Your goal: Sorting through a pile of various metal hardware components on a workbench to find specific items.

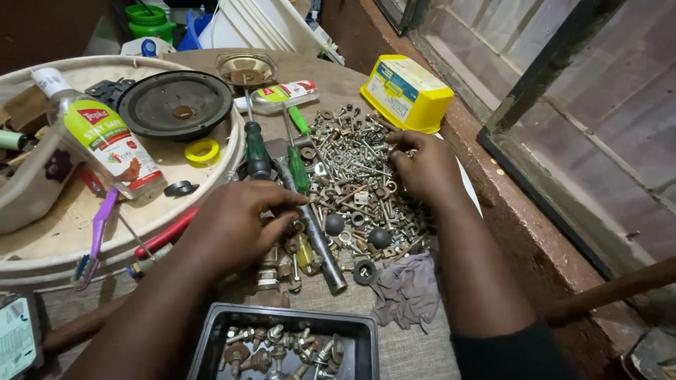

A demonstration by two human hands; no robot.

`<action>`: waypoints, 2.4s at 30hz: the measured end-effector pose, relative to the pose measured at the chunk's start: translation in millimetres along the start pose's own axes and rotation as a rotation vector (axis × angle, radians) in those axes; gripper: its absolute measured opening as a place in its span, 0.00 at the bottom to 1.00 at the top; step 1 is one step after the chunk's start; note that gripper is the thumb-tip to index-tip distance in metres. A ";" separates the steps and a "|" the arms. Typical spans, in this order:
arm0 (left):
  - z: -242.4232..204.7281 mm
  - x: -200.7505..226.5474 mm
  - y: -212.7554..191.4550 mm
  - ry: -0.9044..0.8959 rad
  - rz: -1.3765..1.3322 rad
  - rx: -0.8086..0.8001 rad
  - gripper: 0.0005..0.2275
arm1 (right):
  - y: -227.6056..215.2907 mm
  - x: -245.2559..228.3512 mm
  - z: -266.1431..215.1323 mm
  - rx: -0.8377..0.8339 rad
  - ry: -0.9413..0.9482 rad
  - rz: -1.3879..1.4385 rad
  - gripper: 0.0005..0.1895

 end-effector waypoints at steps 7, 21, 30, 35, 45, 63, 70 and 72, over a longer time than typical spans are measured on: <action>1.3 1.9 0.0 0.030 -0.002 -0.024 0.10 | -1.6 -56.1 0.3 -0.188 -0.157 0.115 0.22; 0.0 1.7 1.4 -0.009 -0.026 -0.054 0.09 | 11.0 14.9 18.5 -0.086 -0.137 0.057 0.11; 4.8 -7.7 8.6 0.000 0.043 -0.052 0.08 | 4.3 -0.1 10.2 0.194 -0.194 0.676 0.13; -4.7 6.3 -11.6 0.173 -0.145 0.225 0.11 | 6.5 -91.3 -16.7 -0.053 -0.416 0.867 0.16; -9.0 13.5 -19.7 0.265 -0.296 0.330 0.07 | 57.4 -127.7 -26.0 -0.222 -0.416 1.152 0.08; 1.2 -15.5 9.0 -0.038 -0.681 0.108 0.06 | 63.5 -119.3 -26.8 -0.300 -0.439 1.165 0.11; 2.9 -15.2 5.8 -0.060 -0.561 0.116 0.06 | 52.2 -126.3 -27.5 -0.298 -0.552 1.027 0.10; 3.7 -17.0 6.6 -0.082 -0.501 0.112 0.06 | 55.0 -124.7 -28.4 -0.315 -0.564 1.021 0.09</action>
Point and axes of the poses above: each hand's wrist, its own z-axis towards the middle knuckle, its own y-axis out of the palm, x = y × z, the point moved 6 cm from there along z, towards the middle knuckle, and after that the axes turned 14 degrees about -y, right-handed, at the moved point
